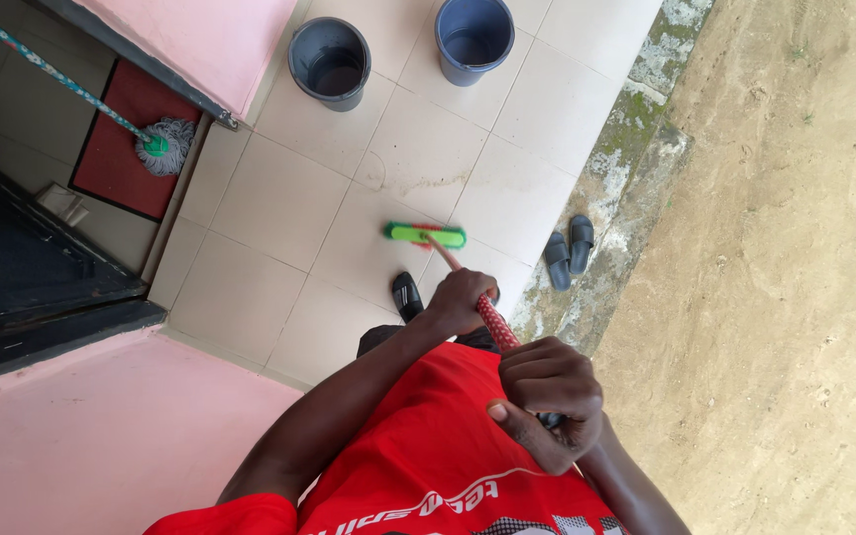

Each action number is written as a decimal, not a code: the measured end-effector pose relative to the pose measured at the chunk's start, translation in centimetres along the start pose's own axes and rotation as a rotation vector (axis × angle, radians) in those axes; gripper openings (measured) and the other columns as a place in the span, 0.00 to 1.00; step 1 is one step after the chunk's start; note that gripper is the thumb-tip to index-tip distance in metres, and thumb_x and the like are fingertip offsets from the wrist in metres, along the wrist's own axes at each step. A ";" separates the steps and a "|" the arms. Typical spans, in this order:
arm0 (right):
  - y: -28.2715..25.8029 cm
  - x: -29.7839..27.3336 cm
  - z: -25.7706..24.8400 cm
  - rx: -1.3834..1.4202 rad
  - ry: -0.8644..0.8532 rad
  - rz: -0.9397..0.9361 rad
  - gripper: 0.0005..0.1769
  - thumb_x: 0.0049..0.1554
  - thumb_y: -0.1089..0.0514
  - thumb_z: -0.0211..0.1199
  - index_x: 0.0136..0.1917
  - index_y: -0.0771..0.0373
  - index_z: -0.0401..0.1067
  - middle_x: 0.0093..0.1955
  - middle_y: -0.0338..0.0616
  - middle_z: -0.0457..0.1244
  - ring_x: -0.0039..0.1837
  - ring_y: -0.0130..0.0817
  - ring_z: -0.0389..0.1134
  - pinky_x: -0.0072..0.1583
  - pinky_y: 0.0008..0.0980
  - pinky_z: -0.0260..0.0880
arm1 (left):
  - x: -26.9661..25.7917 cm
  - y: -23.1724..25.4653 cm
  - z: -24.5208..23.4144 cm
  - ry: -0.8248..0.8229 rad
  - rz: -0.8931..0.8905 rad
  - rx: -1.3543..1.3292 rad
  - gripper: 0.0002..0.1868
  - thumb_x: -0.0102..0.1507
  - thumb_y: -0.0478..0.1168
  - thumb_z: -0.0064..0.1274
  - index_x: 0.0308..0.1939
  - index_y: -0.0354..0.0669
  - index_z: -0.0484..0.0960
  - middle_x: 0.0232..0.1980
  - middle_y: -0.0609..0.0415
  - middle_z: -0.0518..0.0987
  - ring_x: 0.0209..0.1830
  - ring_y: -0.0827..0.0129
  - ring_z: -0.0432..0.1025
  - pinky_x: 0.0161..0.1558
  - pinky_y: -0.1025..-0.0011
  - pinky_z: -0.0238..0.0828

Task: The person sweeps a tiled outdoor area using a broom, moving debris towards a corner and then lifting the broom away from the surface.

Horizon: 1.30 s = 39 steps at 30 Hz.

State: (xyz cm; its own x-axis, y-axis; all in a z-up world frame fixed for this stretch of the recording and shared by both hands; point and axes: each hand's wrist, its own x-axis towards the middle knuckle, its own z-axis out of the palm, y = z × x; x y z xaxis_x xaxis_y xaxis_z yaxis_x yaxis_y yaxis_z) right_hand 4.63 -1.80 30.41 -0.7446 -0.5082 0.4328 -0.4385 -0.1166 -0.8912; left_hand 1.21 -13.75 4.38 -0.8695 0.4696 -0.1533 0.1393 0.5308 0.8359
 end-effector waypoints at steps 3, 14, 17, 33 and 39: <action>2.3 0.3 -0.4 -0.024 -0.033 -0.065 0.25 0.50 0.72 0.60 0.21 0.58 0.50 0.19 0.37 0.45 0.22 0.29 0.46 0.30 0.33 0.42 | 2.1 -2.0 0.1 0.082 -0.006 0.014 0.08 0.51 0.35 0.60 0.33 0.42 0.79 0.35 0.47 0.81 0.37 0.48 0.77 0.42 0.53 0.74; 2.4 2.7 -4.5 -0.097 0.001 -0.103 0.24 0.48 0.73 0.62 0.21 0.60 0.51 0.20 0.38 0.47 0.23 0.30 0.48 0.30 0.32 0.45 | 8.6 0.0 -1.1 0.311 0.086 -0.014 0.12 0.48 0.26 0.57 0.34 0.41 0.79 0.37 0.44 0.78 0.41 0.44 0.75 0.43 0.53 0.71; 0.2 3.4 -6.3 -0.048 -0.003 -0.066 0.24 0.49 0.71 0.63 0.22 0.60 0.52 0.20 0.38 0.48 0.23 0.30 0.49 0.30 0.33 0.44 | 8.1 2.3 -1.4 0.250 0.036 -0.023 0.11 0.50 0.28 0.57 0.36 0.43 0.80 0.38 0.45 0.78 0.41 0.45 0.75 0.43 0.53 0.71; 3.9 4.5 -8.9 0.146 -0.184 -0.070 0.26 0.49 0.74 0.62 0.23 0.59 0.49 0.21 0.38 0.45 0.23 0.33 0.48 0.31 0.36 0.43 | 6.2 1.1 -1.6 0.285 -0.127 0.026 0.10 0.50 0.35 0.59 0.35 0.43 0.82 0.33 0.43 0.82 0.37 0.45 0.78 0.41 0.54 0.75; 6.7 5.2 -6.4 0.072 -0.178 -0.145 0.27 0.49 0.75 0.62 0.23 0.60 0.48 0.21 0.40 0.44 0.23 0.34 0.47 0.32 0.37 0.43 | 8.4 -2.6 -3.3 0.376 -0.085 0.068 0.08 0.52 0.31 0.56 0.35 0.40 0.80 0.37 0.42 0.80 0.38 0.45 0.77 0.42 0.54 0.75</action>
State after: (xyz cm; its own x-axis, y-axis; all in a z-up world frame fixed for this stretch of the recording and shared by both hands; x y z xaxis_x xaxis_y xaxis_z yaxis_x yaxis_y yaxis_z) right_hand -5.41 0.25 27.61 -0.5733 -0.6237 0.5314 -0.4923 -0.2562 -0.8318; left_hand -8.02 -13.54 2.66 -0.9905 0.1374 -0.0067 0.0790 0.6083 0.7897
